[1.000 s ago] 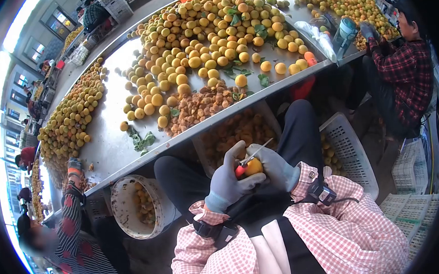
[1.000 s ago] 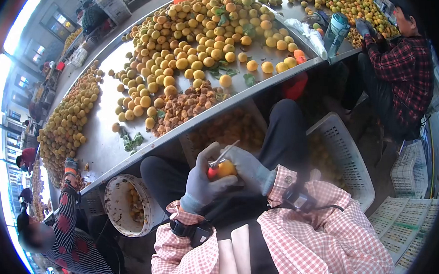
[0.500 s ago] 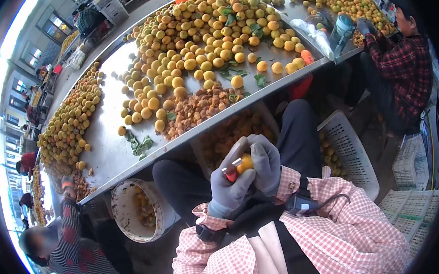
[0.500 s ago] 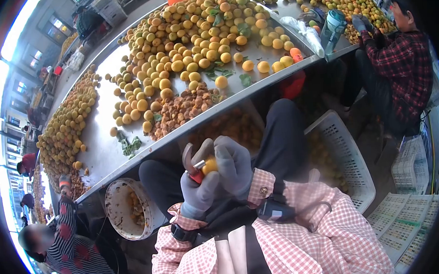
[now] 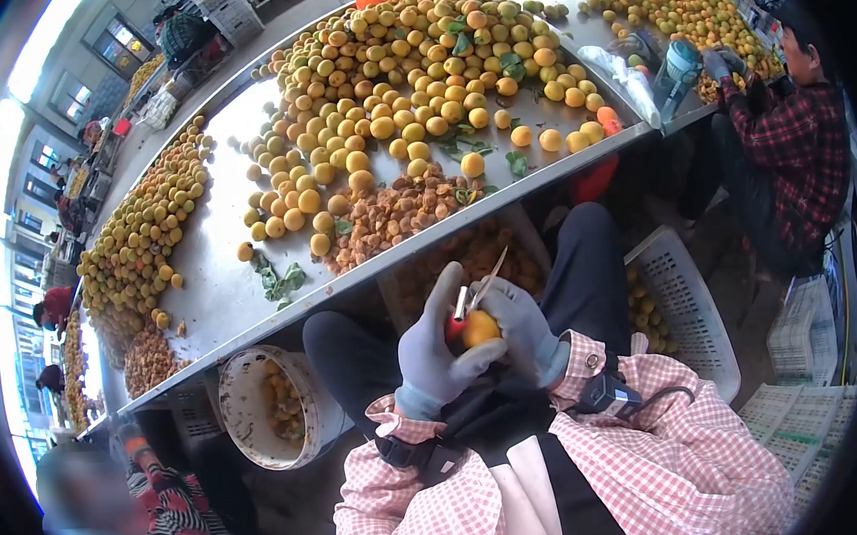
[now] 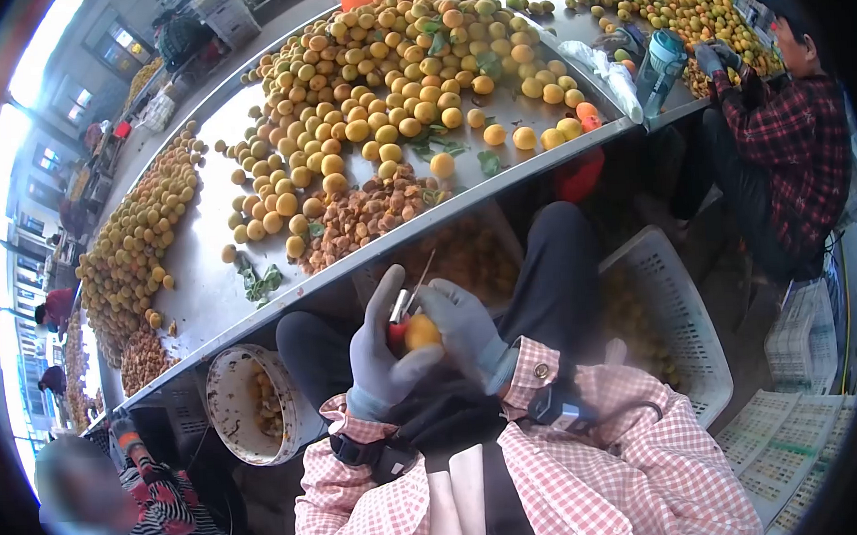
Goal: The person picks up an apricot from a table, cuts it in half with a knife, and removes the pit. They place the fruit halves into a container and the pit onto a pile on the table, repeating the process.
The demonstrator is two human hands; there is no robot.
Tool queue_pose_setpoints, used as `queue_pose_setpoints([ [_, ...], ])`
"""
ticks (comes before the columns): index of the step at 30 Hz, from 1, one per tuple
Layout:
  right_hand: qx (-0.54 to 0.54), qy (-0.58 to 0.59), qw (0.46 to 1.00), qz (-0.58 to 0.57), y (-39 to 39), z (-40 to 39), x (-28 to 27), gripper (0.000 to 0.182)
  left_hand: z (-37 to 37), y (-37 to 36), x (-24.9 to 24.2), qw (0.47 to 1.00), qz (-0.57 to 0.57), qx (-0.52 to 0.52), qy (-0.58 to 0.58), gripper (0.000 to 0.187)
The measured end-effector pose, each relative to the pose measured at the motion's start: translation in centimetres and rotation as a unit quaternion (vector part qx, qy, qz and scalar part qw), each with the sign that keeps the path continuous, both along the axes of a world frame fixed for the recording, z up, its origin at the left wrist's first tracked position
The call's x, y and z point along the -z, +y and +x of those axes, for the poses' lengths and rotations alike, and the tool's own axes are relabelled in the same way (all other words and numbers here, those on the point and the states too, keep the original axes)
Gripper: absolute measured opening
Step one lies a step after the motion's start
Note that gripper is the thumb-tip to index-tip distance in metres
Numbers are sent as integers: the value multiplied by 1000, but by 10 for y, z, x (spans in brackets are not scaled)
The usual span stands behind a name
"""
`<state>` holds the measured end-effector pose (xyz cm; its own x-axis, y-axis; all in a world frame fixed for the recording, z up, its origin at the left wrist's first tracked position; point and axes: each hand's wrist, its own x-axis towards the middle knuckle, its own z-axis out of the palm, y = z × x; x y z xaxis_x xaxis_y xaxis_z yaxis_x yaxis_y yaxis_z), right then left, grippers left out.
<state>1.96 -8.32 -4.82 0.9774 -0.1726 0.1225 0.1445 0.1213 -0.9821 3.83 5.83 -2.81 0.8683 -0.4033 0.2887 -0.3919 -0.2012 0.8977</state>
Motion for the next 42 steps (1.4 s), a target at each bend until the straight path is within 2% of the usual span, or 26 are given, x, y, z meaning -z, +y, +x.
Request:
queue_pose_setpoints([
  [1,30,-147,949,-276,-1,-3,1,15,-1,-1,0,1000,-1,3,1,87],
  [2,32,-147,949,-278,1,-6,0,15,-3,-2,0,999,-15,29,25,83],
  [3,40,-67,992,-95,8,-9,-3,15,-3,-3,-1,997,-29,54,48,79],
  [4,46,14,994,93,14,-11,-5,15,-2,-4,1,997,-30,56,47,79],
  [5,49,97,954,278,18,-13,-6,15,-3,-5,3,998,-32,49,38,79],
  [9,71,27,961,264,19,-14,-10,18,-10,-16,3,996,-88,-19,29,74],
  [12,39,12,976,214,8,-8,-15,19,-5,-13,-4,998,-51,-1,-26,79],
  [13,41,-106,993,-28,-1,-2,-7,19,-5,-10,-11,998,-50,-2,-25,79],
  [14,39,-218,938,-268,-6,2,-2,20,-5,-6,-22,997,52,12,-55,80],
  [15,39,-218,938,-267,-7,0,-3,20,-3,-3,-28,984,153,27,-84,81],
  [17,-4,-182,942,-282,-8,-5,-8,20,0,-4,-27,982,154,36,-103,79],
  [18,-4,-183,942,-282,-3,-9,-11,20,0,-5,-20,992,80,40,-85,76],
  [19,17,-68,996,-54,6,-13,-14,21,0,-7,-15,997,7,45,-66,73],
  [20,36,52,982,177,12,-15,-18,21,-2,-9,-12,997,7,46,-68,73],
  [22,36,3,978,203,10,-17,-34,21,-10,-14,-7,988,-124,50,79,65],
  [23,35,-46,971,230,9,-16,-39,22,-16,-19,-6,988,-125,49,78,65],
  [25,45,-94,981,164,4,-10,-36,22,-26,-28,-13,948,-258,22,185,60],
  [27,64,-164,981,87,1,-8,-29,24,-26,-29,-14,939,-277,42,198,60],
  [31,82,-187,977,55,1,0,-20,24,-21,-34,-17,885,-357,58,294,57],
  [33,103,-58,988,97,3,3,-16,22,-18,-35,-9,838,-394,33,375,59],
  [34,103,-59,988,98,3,3,-20,22,-16,-29,-9,887,-300,9,352,66],
  [35,53,6,983,177,1,1,-27,22,-14,-23,-8,887,-300,9,351,66],
  [36,3,72,965,253,0,-1,-32,21,-11,-18,-8,948,-209,18,238,69],
  [37,3,73,965,253,1,-2,-30,21,-10,-15,-10,986,-113,27,118,73],
  [39,-3,146,927,345,4,-6,-26,18,-5,-13,-13,996,-67,20,53,74],
  [42,18,49,955,293,7,-7,-28,16,-3,-16,-13,997,-61,39,-9,68],
])
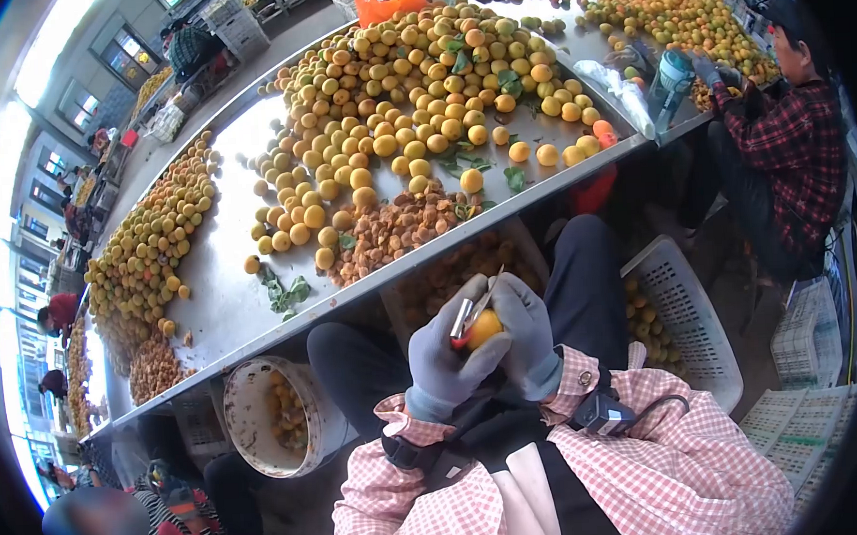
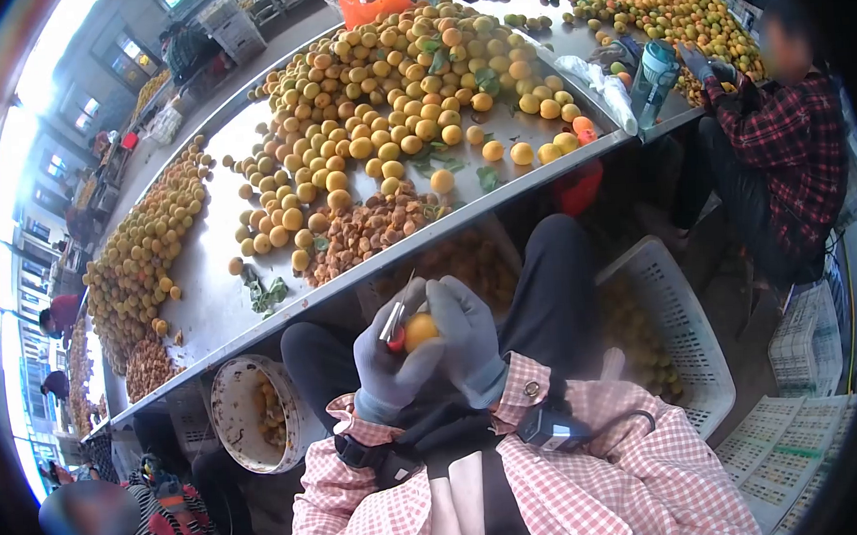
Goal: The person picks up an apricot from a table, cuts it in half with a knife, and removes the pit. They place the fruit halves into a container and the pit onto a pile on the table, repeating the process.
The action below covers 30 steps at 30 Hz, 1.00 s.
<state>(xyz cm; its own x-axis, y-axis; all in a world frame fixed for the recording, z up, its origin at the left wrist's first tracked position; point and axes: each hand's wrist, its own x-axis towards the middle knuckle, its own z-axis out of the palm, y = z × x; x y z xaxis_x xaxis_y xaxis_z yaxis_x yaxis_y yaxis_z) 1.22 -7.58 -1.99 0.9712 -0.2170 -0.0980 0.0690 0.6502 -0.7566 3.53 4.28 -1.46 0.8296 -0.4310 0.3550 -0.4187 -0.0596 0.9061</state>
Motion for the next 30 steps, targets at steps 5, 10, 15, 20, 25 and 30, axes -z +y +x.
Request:
queue_pose_setpoints([
  [5,72,-108,986,-106,-3,1,-17,19,-18,-16,-11,958,-183,-3,223,57],
  [10,126,-203,937,-254,-9,8,-5,18,-15,-21,-6,908,-278,19,314,51],
  [15,99,-295,854,-418,-21,23,16,17,-11,-20,-5,814,-364,-1,453,48],
  [20,-29,51,998,1,-27,22,40,18,2,-14,-5,746,-329,0,579,54],
  [25,-206,202,932,-221,-51,34,70,24,4,10,7,780,-310,51,541,62],
  [30,-161,24,939,-303,-48,23,62,47,7,17,16,770,-260,49,580,59],
])
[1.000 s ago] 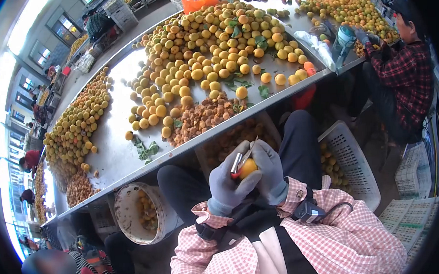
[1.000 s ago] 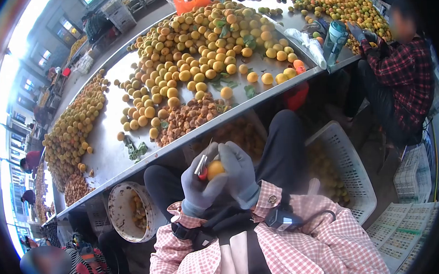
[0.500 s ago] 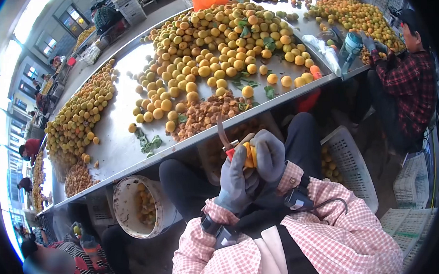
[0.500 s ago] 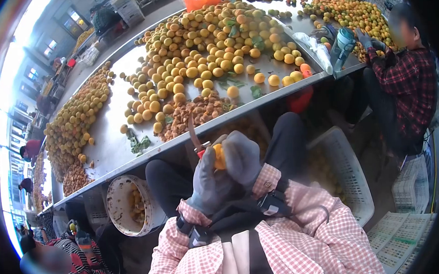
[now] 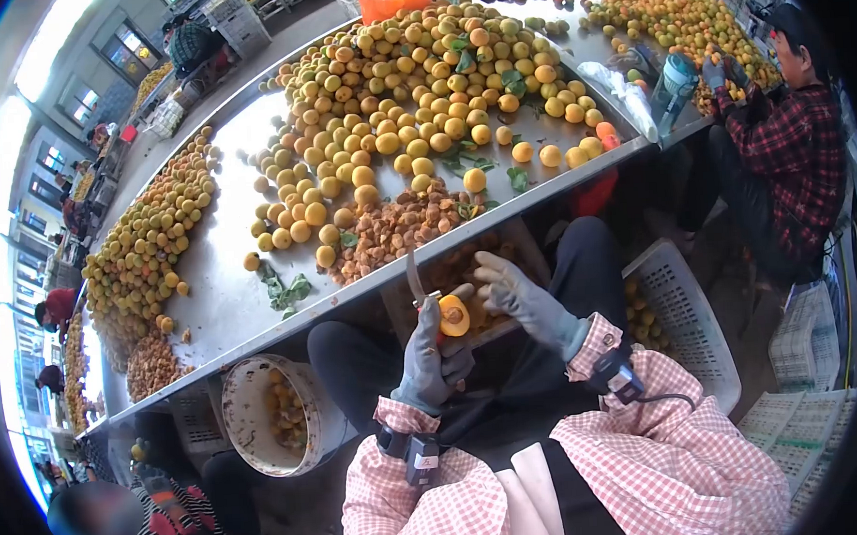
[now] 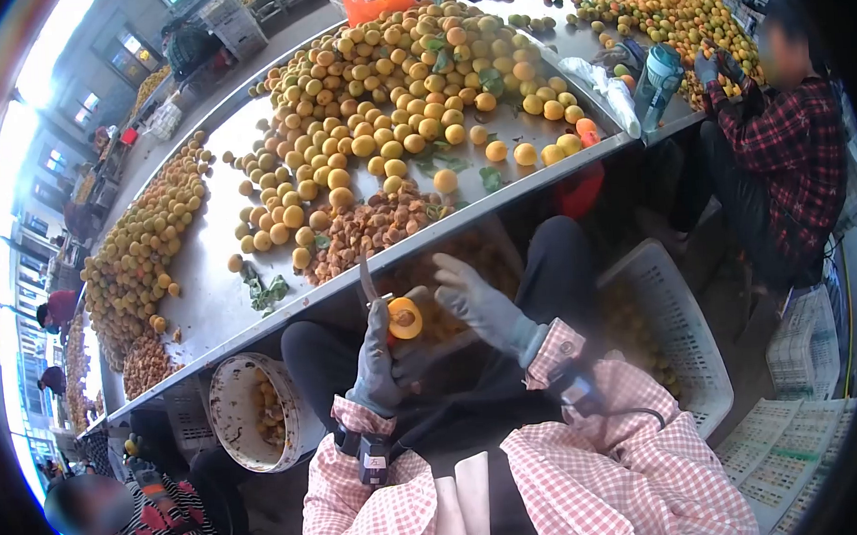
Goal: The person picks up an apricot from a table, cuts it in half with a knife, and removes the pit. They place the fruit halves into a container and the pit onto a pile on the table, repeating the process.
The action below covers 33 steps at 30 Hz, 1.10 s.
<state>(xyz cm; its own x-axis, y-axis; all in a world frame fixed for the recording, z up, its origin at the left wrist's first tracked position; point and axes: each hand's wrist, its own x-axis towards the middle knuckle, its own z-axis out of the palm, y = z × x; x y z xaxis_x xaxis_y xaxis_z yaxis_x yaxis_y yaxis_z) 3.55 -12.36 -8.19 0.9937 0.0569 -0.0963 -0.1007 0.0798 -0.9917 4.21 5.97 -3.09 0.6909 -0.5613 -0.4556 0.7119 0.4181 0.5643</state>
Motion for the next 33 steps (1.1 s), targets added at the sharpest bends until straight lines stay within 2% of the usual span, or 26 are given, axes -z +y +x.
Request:
queue_pose_setpoints([
  [1,-85,53,971,219,4,-4,-18,57,0,0,3,999,25,14,35,57],
  [2,-122,46,963,238,11,-8,-21,57,-1,0,13,999,24,15,37,57],
  [3,-152,2,974,169,17,-13,-23,58,-1,-2,22,999,42,-3,3,52],
  [5,-101,27,982,155,23,-20,-25,53,-3,-2,36,997,61,-21,-32,48],
  [6,-100,27,982,156,23,-21,-21,53,-2,-3,36,987,135,-22,-81,45],
  [7,-74,-23,992,101,23,-21,-15,47,-3,-2,37,970,207,-24,-128,41],
  [8,-46,-70,995,46,23,-24,-11,41,-4,-1,36,970,209,-23,-125,41],
  [9,-46,-68,996,47,25,-26,-10,41,-5,0,34,964,229,-6,-132,39],
  [11,-10,20,989,149,25,-28,-11,29,-4,1,32,959,246,12,-140,38],
  [12,-8,21,989,148,21,-29,-4,29,-4,1,33,955,250,36,-154,36],
  [14,-38,127,935,328,9,-29,15,29,-5,-1,32,951,251,62,-168,35],
  [15,-38,128,935,328,11,-30,5,29,-6,-4,30,943,256,46,-206,35],
  [17,-9,233,924,304,17,-33,-22,29,-8,-4,31,933,263,29,-243,34],
  [20,-33,177,950,254,17,-33,-20,35,-11,-2,42,937,248,34,-243,33],
  [22,-64,174,951,249,14,-33,-18,39,-11,2,47,919,266,48,-287,35],
  [26,-137,171,946,239,10,-42,-14,53,-12,8,50,912,283,68,-289,36],
  [28,-134,184,942,248,10,-46,-13,52,-12,8,51,893,308,105,-312,35],
  [31,-124,202,937,258,8,-45,-17,53,-13,5,43,880,327,104,-330,34],
  [33,-116,208,935,262,9,-46,-15,53,-15,6,48,887,315,105,-321,33],
])
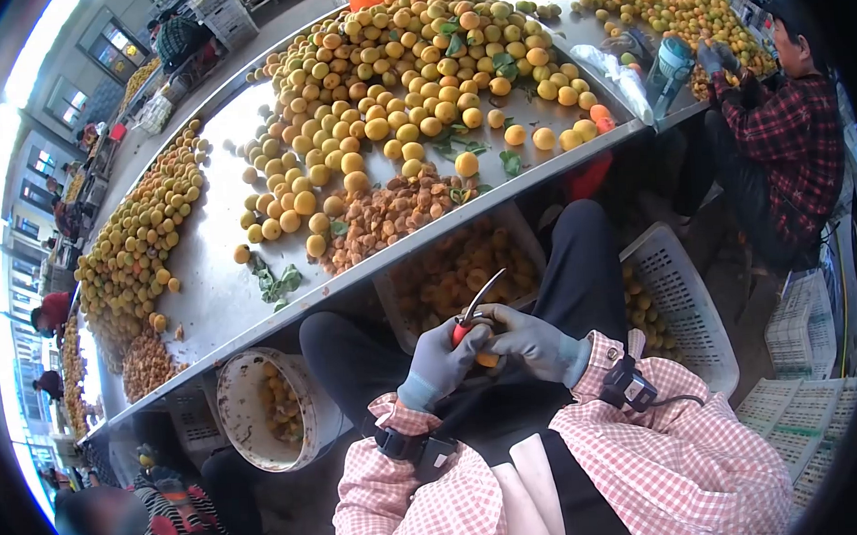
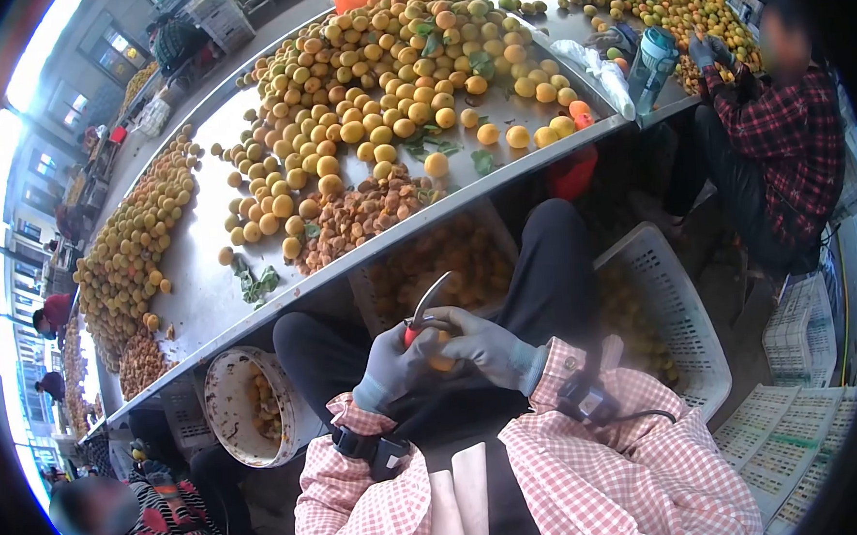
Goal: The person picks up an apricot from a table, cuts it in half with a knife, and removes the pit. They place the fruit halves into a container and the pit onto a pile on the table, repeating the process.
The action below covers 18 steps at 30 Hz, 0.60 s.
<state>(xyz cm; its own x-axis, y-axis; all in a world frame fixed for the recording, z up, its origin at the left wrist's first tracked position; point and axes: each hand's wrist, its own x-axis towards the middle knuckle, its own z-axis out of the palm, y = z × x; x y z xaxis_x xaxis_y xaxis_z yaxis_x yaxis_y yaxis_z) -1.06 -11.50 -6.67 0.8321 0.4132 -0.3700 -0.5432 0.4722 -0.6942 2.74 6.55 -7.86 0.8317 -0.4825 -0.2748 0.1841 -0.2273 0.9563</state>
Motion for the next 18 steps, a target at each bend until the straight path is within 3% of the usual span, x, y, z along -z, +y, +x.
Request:
queue_pose_setpoints([
  [5,-72,-44,984,-156,1,-2,-7,53,-3,-3,-3,1000,15,19,-2,30],
  [8,-53,-19,993,-108,5,-7,4,54,-4,-2,-1,999,19,8,38,28],
  [11,-36,-33,997,-66,6,-11,13,50,-5,-1,6,999,44,24,-4,27],
  [18,-7,-48,995,-92,9,-15,-3,56,-11,-4,11,1000,-5,-16,-1,20],
])
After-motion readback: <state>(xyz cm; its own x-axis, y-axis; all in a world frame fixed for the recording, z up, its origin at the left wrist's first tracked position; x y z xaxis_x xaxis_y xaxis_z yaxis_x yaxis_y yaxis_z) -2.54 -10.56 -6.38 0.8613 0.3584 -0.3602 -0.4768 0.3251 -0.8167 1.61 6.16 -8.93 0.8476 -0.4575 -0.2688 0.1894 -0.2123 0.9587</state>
